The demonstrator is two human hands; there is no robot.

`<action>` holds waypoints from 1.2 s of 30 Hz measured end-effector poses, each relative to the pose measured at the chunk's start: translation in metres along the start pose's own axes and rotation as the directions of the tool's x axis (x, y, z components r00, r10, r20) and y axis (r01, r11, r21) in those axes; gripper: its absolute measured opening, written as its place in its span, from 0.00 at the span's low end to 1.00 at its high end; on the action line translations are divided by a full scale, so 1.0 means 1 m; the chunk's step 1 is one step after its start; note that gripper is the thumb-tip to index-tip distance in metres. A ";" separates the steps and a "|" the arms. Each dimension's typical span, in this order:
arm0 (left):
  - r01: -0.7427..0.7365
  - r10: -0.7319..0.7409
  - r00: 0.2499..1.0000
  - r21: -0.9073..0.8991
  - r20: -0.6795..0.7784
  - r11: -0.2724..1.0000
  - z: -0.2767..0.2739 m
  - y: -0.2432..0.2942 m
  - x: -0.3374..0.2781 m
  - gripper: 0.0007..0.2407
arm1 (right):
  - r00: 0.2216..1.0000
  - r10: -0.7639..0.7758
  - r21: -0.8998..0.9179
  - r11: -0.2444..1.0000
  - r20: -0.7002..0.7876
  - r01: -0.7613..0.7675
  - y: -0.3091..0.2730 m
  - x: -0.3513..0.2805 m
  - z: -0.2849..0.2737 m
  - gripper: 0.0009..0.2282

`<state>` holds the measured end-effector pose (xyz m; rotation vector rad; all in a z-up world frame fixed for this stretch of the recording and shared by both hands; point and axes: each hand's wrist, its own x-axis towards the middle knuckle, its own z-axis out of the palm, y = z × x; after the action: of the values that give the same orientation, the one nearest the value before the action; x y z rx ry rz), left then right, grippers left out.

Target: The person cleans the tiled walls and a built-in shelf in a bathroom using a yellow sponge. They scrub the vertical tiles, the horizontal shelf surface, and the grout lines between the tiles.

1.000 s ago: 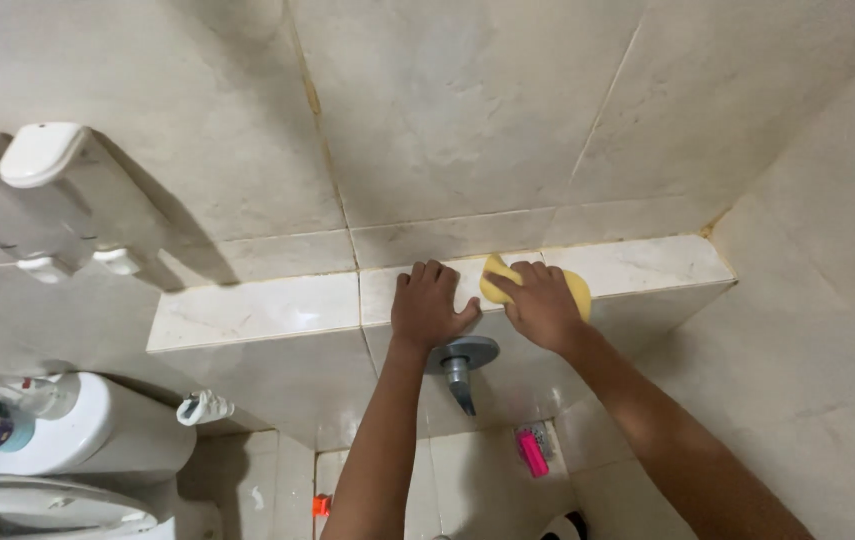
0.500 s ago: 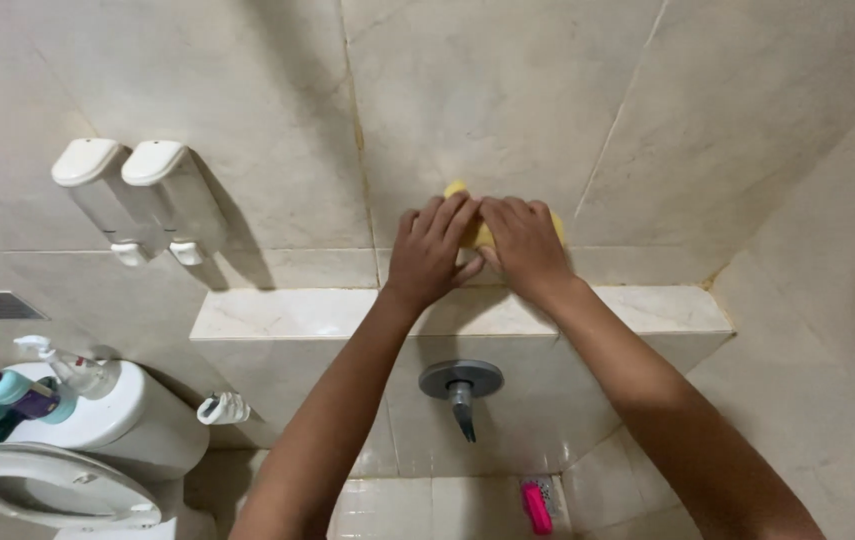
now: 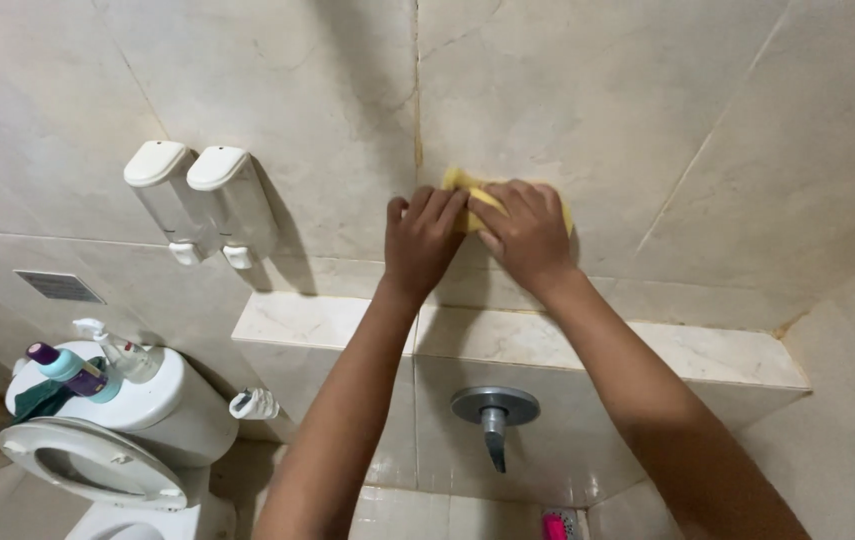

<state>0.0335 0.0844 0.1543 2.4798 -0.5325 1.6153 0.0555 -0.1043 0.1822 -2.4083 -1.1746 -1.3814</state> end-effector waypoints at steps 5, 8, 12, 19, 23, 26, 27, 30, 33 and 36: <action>0.101 -0.102 0.994 -0.035 -0.035 0.994 0.029 0.010 -0.044 0.18 | 0.997 -0.061 -0.006 0.998 -0.039 0.061 -0.009 -0.026 0.022 0.16; 0.152 -0.156 0.987 -0.080 -0.038 0.985 0.034 0.014 -0.060 0.20 | 0.996 -0.067 -0.001 0.998 -0.051 0.067 -0.013 -0.039 0.034 0.15; 0.175 -0.177 0.984 -0.077 -0.018 0.982 0.043 0.014 -0.076 0.20 | 0.998 -0.057 0.005 0.998 -0.023 0.057 -0.015 -0.053 0.048 0.16; 0.224 -0.217 0.972 -0.078 0.085 0.971 0.048 0.021 -0.110 0.20 | 0.984 -0.098 0.093 0.992 0.146 0.085 -0.018 -0.078 0.061 0.18; 0.266 -0.253 0.945 -0.035 0.209 0.963 0.038 0.030 -0.110 0.17 | 0.959 -0.177 -0.069 0.978 0.222 0.196 -0.013 -0.092 0.053 0.25; 0.211 -0.201 0.960 -0.037 0.193 0.977 0.024 0.044 -0.098 0.18 | 0.962 -0.103 -0.083 0.988 0.251 0.127 -0.002 -0.099 0.024 0.31; 0.170 -0.160 0.974 -0.048 0.163 0.984 0.019 0.049 -0.095 0.18 | 0.961 -0.022 -0.018 0.999 0.275 0.028 0.002 -0.102 0.013 0.33; 0.053 -0.045 0.996 -0.107 0.074 0.993 0.010 0.067 -0.067 0.20 | 0.971 0.024 -0.027 0.999 0.236 -0.018 0.024 -0.111 -0.008 0.34; 0.017 -0.015 1.000 -0.082 0.016 0.996 0.014 0.084 -0.025 0.19 | 0.995 0.037 -0.048 0.998 0.097 -0.032 0.053 -0.095 -0.042 0.35; 0.002 -0.005 1.000 -0.110 -0.031 0.994 0.006 0.106 0.029 0.21 | 0.993 0.121 0.109 0.987 -0.012 -0.119 0.101 -0.094 -0.060 0.36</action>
<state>0.0103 -0.0221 0.1696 2.3712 -0.5958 1.5754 0.0570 -0.2541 0.1686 -2.3442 -1.0523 -1.2688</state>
